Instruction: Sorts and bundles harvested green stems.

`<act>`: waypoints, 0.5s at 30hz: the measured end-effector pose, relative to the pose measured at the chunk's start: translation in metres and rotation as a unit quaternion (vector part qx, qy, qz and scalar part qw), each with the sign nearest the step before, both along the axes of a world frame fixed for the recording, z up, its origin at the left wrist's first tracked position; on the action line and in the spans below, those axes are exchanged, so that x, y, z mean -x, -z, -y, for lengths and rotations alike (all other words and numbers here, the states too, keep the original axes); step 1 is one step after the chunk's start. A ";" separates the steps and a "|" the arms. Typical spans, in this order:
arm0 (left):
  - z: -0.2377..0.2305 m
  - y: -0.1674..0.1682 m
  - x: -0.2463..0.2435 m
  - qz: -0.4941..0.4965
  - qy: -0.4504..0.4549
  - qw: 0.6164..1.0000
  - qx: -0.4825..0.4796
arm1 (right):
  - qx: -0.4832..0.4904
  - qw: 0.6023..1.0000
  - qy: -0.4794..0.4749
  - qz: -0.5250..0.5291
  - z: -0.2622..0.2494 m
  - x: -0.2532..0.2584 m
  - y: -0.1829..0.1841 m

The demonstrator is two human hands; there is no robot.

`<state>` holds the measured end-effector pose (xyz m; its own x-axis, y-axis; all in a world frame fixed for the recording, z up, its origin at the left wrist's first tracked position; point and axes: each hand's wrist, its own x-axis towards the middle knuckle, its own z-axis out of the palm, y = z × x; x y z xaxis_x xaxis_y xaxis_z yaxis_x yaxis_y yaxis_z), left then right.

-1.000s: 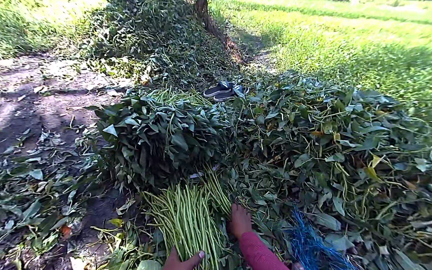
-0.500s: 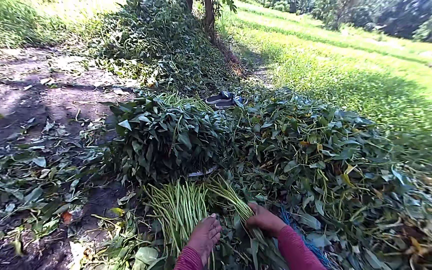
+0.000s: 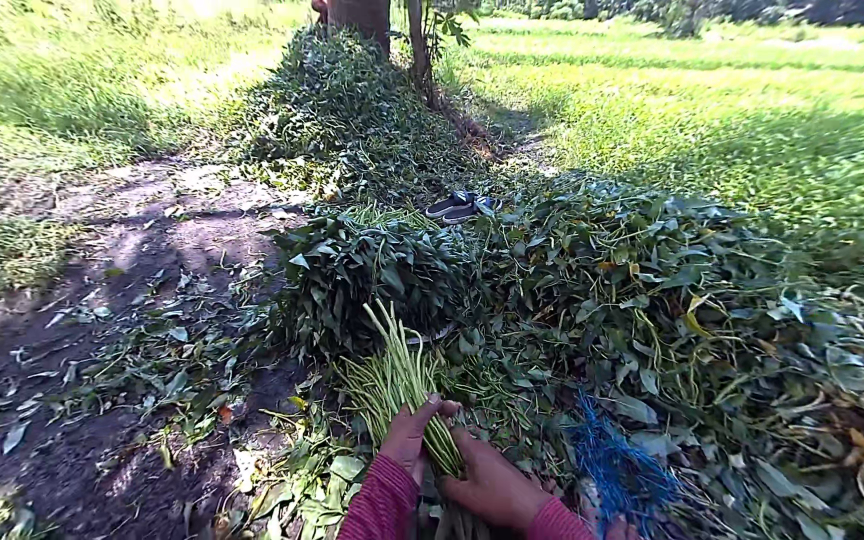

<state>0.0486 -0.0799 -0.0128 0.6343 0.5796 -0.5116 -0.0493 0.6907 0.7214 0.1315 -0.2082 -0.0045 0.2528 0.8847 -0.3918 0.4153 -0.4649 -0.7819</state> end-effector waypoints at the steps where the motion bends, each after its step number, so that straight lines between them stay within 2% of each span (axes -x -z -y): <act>1: -0.005 -0.007 0.008 0.013 -0.004 1.000 0.005 | -0.005 1.000 -0.020 -0.017 -0.005 0.001 0.000; 5: -0.021 -0.018 0.040 -0.012 -0.015 0.999 -0.031 | -0.028 0.985 -0.138 -0.103 -0.012 -0.007 0.007; 8: -0.043 -0.022 0.064 -0.107 -0.023 0.979 -0.173 | 0.019 0.982 -0.147 -0.115 -0.012 -0.025 0.002; 9: -0.052 -0.025 0.072 -0.173 -0.015 0.953 -0.247 | 0.030 0.986 -0.122 -0.106 -0.010 -0.033 0.002; 11: -0.069 -0.031 0.085 -0.308 0.024 0.877 -0.369 | 0.028 0.995 -0.028 -0.091 -0.006 -0.047 0.008; 13: -0.083 -0.035 0.092 -0.391 0.066 0.818 -0.417 | 0.015 0.989 0.094 -0.116 -0.007 -0.053 0.017; 15: -0.093 -0.035 0.092 -0.439 0.097 0.786 -0.425 | 0.000 0.967 0.192 -0.165 -0.010 -0.053 0.027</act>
<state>-0.0437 0.0131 0.0218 0.3723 0.8842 -0.2820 0.7711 -0.1256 0.6242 0.1849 -0.1984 -0.0317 0.4238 0.7505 -0.5070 -0.0607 -0.5350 -0.8427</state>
